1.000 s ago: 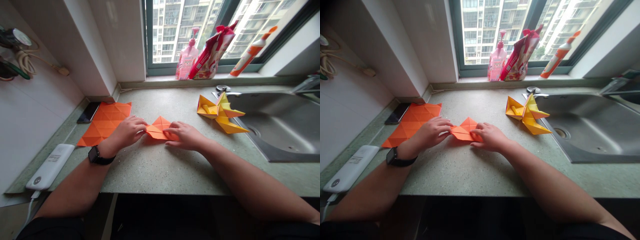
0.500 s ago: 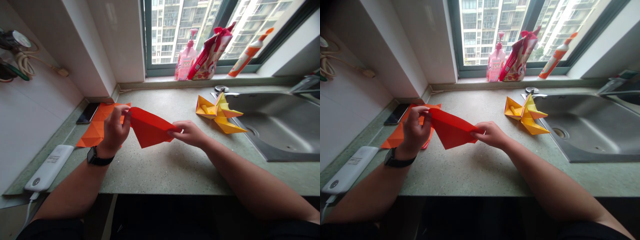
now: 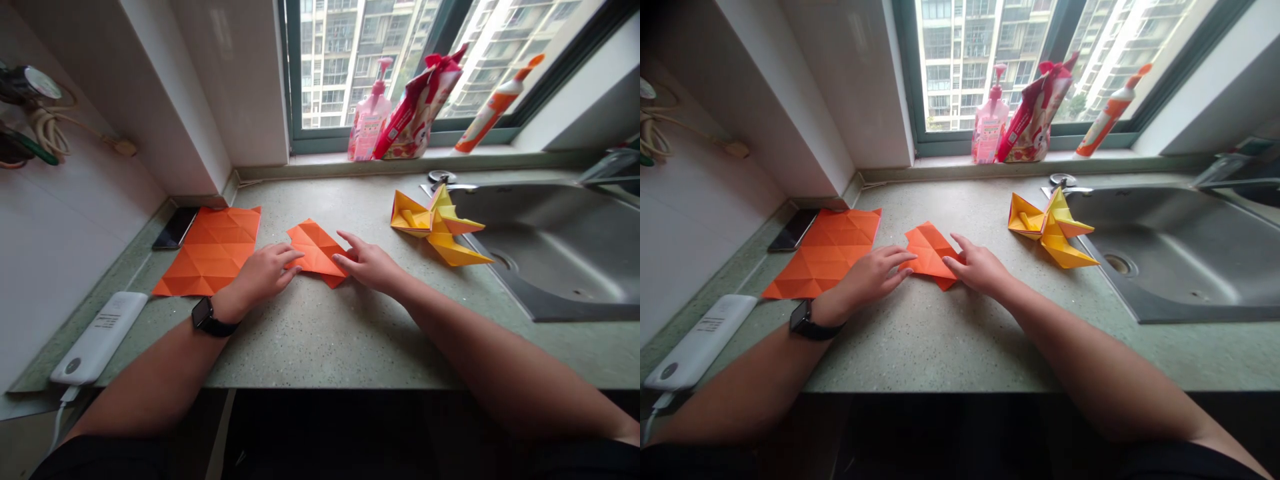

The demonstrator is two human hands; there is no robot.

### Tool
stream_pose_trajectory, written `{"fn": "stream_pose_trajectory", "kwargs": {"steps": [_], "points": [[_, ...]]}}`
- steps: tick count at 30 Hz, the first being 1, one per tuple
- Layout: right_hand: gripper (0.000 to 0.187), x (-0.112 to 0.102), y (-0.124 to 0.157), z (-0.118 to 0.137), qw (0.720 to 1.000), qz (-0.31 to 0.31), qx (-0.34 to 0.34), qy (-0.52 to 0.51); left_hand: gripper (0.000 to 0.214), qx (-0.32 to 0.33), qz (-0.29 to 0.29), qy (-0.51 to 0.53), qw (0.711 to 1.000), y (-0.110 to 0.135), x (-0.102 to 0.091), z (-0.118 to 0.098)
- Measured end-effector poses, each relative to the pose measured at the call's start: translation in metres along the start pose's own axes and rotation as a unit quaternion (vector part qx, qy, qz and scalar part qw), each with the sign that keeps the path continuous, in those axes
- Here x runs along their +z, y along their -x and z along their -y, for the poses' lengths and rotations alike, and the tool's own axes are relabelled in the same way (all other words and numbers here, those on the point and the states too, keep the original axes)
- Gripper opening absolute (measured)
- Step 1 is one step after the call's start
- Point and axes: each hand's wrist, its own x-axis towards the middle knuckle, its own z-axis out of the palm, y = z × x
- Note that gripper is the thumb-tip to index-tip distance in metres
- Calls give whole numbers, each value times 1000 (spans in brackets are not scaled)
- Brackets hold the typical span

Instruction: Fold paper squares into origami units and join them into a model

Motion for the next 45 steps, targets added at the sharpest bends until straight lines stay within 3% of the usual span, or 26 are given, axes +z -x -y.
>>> {"fn": "stream_pose_trajectory", "kwargs": {"steps": [6,11,15,17,20,25,30,34,38,45], "points": [[60,2,0,-4,997,-24,-35,61,21,5,55,17,998,-1,3,-1],[34,3,5,-1,990,34,-136,33,21,-11,77,-23,997,-1,5,0],[35,5,10,1,967,85,-242,-13,23,-18,80,-44,996,-1,6,2],[41,7,8,-3,961,73,-266,8,23,-14,81,-44,996,0,8,2],[51,8,-1,-15,964,9,-256,78,25,-5,76,-41,996,1,10,0],[35,4,-13,-29,962,-80,-208,156,32,6,94,-13,996,-1,10,-6],[28,1,-15,-29,955,-101,-215,176,32,29,123,34,991,-4,8,-8],[16,-2,-11,-24,941,-121,-239,206,31,26,118,10,993,-3,10,-7],[16,-4,-4,-17,927,-94,-291,219,35,7,64,-50,997,-2,9,-8],[15,2,5,-4,918,5,-337,209,54,18,109,-33,993,-3,0,-14]]}}
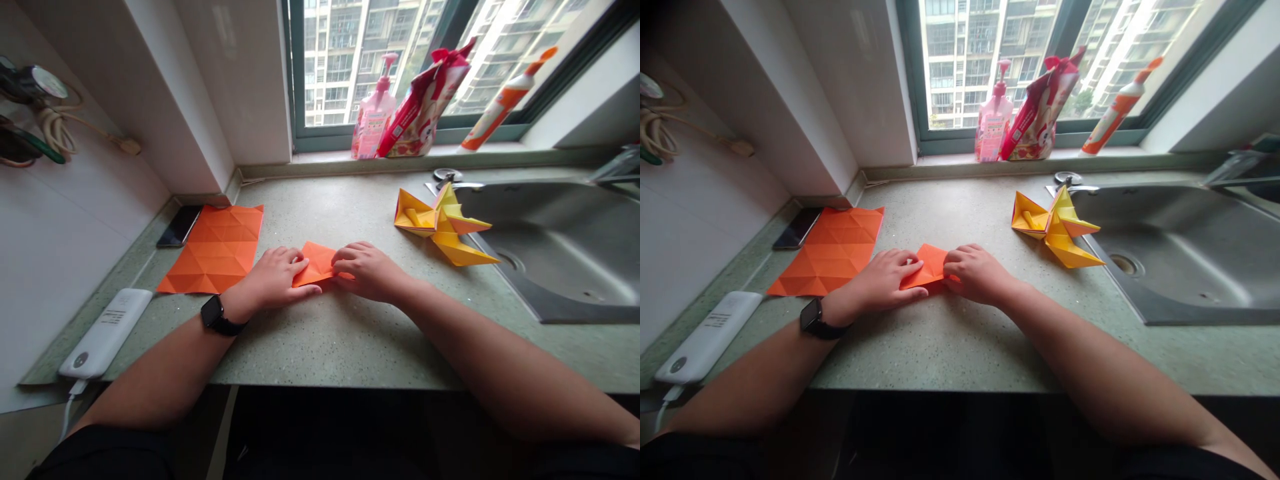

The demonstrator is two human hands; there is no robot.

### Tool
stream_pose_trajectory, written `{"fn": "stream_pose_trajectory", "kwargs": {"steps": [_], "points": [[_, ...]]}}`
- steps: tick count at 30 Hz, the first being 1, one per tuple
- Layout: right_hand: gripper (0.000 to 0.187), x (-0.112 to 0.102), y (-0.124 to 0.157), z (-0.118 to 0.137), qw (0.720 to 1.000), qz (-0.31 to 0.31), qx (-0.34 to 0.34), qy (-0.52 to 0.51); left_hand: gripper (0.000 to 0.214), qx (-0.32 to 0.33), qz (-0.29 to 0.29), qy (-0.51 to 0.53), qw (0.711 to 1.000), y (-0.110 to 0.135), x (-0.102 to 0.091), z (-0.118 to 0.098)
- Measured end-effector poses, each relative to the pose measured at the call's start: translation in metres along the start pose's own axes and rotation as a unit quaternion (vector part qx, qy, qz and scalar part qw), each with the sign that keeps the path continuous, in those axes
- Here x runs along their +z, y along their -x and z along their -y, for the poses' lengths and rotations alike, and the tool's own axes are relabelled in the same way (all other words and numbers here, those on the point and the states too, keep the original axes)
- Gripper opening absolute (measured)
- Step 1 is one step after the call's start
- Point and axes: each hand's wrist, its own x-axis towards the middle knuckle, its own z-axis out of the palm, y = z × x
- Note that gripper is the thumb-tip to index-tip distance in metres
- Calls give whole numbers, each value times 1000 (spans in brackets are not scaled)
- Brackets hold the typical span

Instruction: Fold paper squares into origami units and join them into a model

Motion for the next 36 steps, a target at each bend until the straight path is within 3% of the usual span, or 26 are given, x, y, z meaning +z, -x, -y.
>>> {"fn": "stream_pose_trajectory", "kwargs": {"steps": [7,19,28,36], "points": [[17,-2,0,2,999,39,14,-10,28,51,3,44,998,2,-3,-3],[17,-4,2,7,999,44,22,-6,17,67,-7,92,994,2,0,0],[50,1,2,6,994,14,103,45,38,-6,-80,126,989,2,9,7],[43,8,0,-1,993,16,117,30,46,43,-96,50,993,-1,19,14]]}}
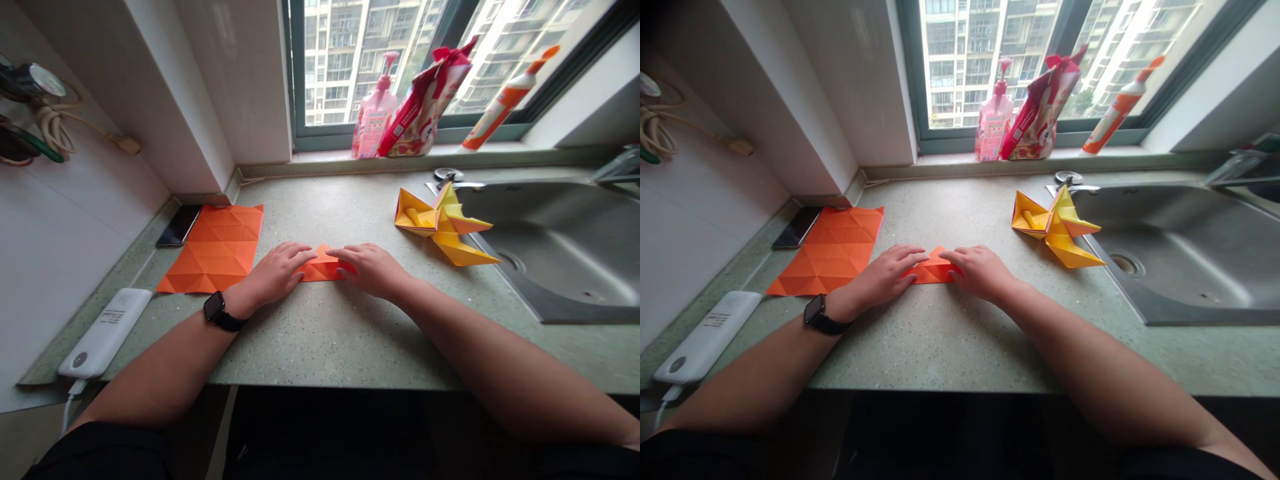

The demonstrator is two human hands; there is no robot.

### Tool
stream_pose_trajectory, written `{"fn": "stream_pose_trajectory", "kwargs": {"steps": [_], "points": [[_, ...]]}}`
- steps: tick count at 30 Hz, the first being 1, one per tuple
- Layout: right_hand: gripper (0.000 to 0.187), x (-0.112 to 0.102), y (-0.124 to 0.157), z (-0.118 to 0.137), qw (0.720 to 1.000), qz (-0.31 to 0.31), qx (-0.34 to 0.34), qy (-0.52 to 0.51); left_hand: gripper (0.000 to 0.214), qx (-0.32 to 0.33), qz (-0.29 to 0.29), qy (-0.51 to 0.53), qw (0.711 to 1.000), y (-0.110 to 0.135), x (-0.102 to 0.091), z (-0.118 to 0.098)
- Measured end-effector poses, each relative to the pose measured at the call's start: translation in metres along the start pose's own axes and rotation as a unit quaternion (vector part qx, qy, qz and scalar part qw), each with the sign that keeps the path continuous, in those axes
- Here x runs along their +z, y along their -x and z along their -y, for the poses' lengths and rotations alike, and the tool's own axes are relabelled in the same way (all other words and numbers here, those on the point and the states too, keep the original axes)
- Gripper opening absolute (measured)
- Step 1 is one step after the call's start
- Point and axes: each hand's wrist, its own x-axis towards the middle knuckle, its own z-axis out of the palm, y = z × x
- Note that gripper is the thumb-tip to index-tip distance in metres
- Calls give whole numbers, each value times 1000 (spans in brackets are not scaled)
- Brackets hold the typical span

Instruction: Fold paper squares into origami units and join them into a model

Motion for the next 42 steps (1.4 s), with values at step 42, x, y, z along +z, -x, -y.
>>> {"fn": "stream_pose_trajectory", "kwargs": {"steps": [42], "points": [[83,-5,5,-57,986,116,98,-75,26,60,91,-3,994,-5,-4,-23]]}}
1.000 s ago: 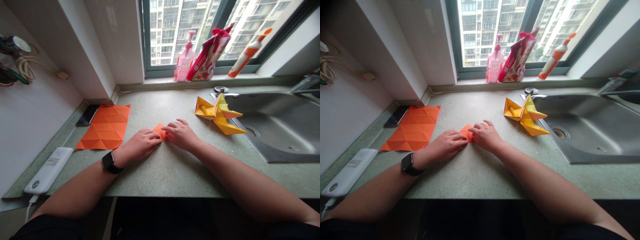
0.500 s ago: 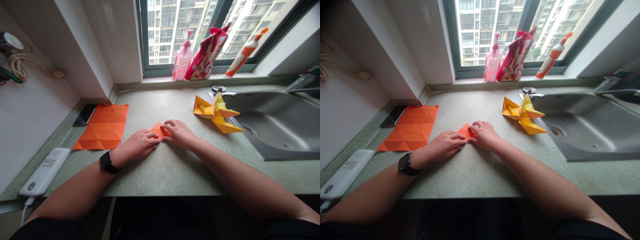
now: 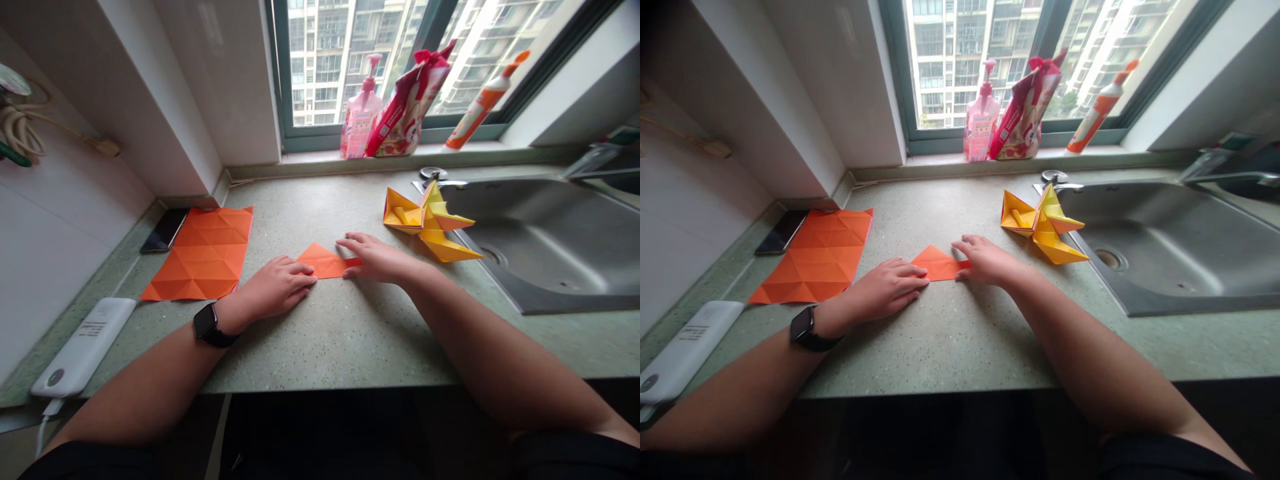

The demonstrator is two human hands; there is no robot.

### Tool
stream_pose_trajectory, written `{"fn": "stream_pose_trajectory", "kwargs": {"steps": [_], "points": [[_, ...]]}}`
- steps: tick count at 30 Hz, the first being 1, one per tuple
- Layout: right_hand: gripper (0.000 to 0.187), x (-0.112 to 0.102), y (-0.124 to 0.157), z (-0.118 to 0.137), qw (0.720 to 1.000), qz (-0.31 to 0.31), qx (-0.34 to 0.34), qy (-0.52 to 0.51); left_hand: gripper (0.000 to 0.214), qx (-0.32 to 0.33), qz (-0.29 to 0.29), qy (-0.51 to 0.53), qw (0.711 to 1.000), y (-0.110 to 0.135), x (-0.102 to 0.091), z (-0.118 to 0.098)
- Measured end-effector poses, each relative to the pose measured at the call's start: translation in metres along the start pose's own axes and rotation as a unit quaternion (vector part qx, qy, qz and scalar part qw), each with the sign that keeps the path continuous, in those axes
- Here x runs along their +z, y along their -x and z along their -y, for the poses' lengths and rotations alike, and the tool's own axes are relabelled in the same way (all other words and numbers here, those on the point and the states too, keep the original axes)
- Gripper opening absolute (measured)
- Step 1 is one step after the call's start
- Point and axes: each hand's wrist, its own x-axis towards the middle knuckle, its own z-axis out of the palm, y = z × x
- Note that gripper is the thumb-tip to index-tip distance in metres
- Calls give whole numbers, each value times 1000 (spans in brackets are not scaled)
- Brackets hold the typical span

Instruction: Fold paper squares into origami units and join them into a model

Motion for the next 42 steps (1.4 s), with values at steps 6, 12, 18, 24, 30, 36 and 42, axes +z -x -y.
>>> {"fn": "stream_pose_trajectory", "kwargs": {"steps": [6,12,18,24,30,36,42], "points": [[95,-11,3,-14,999,28,33,-7,27,-16,22,12,1000,1,-2,0],[96,-19,6,-21,998,41,45,10,27,-17,22,27,999,0,-3,1],[85,-26,7,-25,999,-34,-19,-18,26,-13,17,29,999,1,-2,1],[26,-23,3,22,972,-185,-130,-56,26,-11,21,24,999,0,-1,1],[22,3,5,48,981,-66,-183,-17,34,-3,26,0,1000,0,1,0],[23,3,5,51,982,-35,-182,-15,34,-10,39,-13,999,-1,-1,-3],[20,4,6,52,986,-41,-158,-13,24,-60,12,-12,998,3,-6,0]]}}
